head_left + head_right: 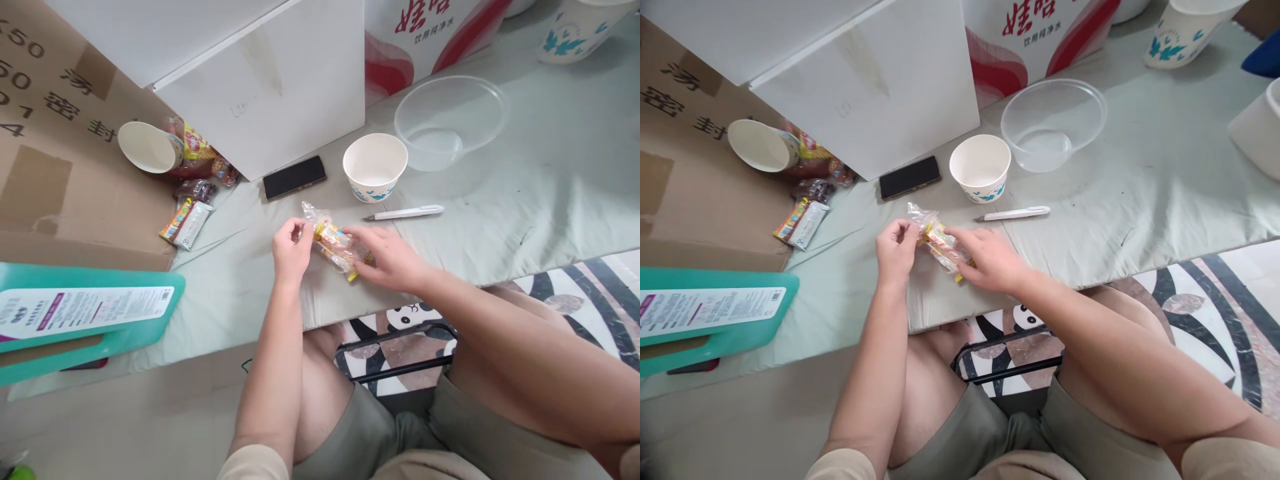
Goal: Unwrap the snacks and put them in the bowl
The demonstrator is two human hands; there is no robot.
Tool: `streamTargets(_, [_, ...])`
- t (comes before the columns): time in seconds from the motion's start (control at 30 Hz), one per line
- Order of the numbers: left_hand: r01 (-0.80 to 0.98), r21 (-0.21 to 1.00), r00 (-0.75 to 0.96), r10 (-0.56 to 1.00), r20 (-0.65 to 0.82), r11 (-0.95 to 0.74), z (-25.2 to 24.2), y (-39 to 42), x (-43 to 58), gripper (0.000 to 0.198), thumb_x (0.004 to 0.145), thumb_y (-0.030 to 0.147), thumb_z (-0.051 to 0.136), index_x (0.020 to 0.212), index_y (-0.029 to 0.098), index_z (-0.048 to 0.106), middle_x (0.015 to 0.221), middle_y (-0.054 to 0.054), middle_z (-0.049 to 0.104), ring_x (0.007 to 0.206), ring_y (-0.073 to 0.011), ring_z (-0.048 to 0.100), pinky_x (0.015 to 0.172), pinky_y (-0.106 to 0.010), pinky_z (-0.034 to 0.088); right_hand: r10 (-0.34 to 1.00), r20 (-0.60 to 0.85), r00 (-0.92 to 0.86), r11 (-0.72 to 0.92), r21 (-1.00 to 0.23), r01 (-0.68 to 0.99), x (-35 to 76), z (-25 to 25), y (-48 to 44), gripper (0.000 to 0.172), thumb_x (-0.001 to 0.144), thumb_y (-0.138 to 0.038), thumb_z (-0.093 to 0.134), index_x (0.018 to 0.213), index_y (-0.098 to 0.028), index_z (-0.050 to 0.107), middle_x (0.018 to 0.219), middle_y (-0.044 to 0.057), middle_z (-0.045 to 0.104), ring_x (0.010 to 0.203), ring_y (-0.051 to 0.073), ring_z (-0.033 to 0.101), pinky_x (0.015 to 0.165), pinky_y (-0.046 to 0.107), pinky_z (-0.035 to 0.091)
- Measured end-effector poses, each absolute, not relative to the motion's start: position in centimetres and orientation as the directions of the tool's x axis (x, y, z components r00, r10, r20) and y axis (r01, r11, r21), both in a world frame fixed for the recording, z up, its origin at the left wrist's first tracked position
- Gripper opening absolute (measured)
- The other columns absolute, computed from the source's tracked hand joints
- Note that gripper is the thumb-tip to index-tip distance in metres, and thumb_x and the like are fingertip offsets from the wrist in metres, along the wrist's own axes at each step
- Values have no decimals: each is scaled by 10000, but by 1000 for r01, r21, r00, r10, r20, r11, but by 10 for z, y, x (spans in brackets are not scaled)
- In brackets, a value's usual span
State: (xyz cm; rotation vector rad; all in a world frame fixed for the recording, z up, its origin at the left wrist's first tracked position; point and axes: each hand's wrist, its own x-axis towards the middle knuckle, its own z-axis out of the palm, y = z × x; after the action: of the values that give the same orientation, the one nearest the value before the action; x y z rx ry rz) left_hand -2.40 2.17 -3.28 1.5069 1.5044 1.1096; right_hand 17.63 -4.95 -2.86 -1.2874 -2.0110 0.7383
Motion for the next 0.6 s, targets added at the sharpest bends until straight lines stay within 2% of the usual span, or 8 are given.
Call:
streamTargets(0.1, [251,968,-159,986,41,1,-30,26,-31,89,724,248,647,798,202,631,693,20,630,596,-112,594,531,-215,437,912,241,-332,395,-734,552,183,-24,-45,311,842,-184,513,1104,-197,681,883,76,706,848,237,638,852,393,475])
streamTargets(0.17, [185,982,-226,974,-2,45,-28,29,-40,69,685,220,616,749,202,594,620,37,589,534,-99,569,489,-200,405,920,282,-273,390,-732,559,196,-19,-43,188,830,-196,506,864,-209,690,845,77,679,817,227,624,812,376,475])
streamTargets(0.23, [139,987,-284,958,-33,75,-25,31,-50,54,658,215,591,673,204,540,556,53,524,484,-85,522,464,-191,381,946,287,-153,321,-747,582,211,-14,-42,168,815,-205,502,747,-223,654,842,75,664,816,224,623,795,370,478])
streamTargets(0.33, [129,980,-318,942,-104,152,-25,30,-64,135,607,208,580,559,205,454,478,66,420,421,-70,427,410,-185,315,975,219,29,154,-768,622,231,-12,-43,136,771,-199,517,725,-239,638,835,58,658,828,235,626,794,378,482])
streamTargets(0.47, [266,915,-264,936,-234,304,-30,27,-74,159,575,179,576,508,208,435,436,57,380,411,-85,401,376,-190,231,973,119,197,-38,-764,644,241,-15,-41,139,735,-186,523,742,-241,650,855,59,674,838,241,625,756,371,481])
streamTargets(0.53, [322,906,-296,938,-181,276,-32,27,-77,59,611,185,580,593,204,527,487,44,437,454,-102,437,393,-197,271,945,143,295,-85,-762,641,240,-14,-41,165,746,-185,493,758,-239,648,890,71,680,848,240,625,758,378,482])
streamTargets(0.57, [346,914,-318,943,-99,212,-33,26,-79,41,633,192,586,673,201,582,552,29,497,502,-111,478,423,-202,325,923,185,338,-83,-762,642,239,-13,-42,179,755,-186,474,773,-238,644,895,76,679,857,242,625,771,387,483])
streamTargets(0.6, [379,918,-320,947,11,117,-32,25,-79,125,652,202,601,774,202,629,654,8,571,584,-125,538,481,-212,397,904,237,355,-56,-758,650,237,-12,-43,191,768,-191,460,799,-239,642,900,80,679,874,247,627,793,399,485])
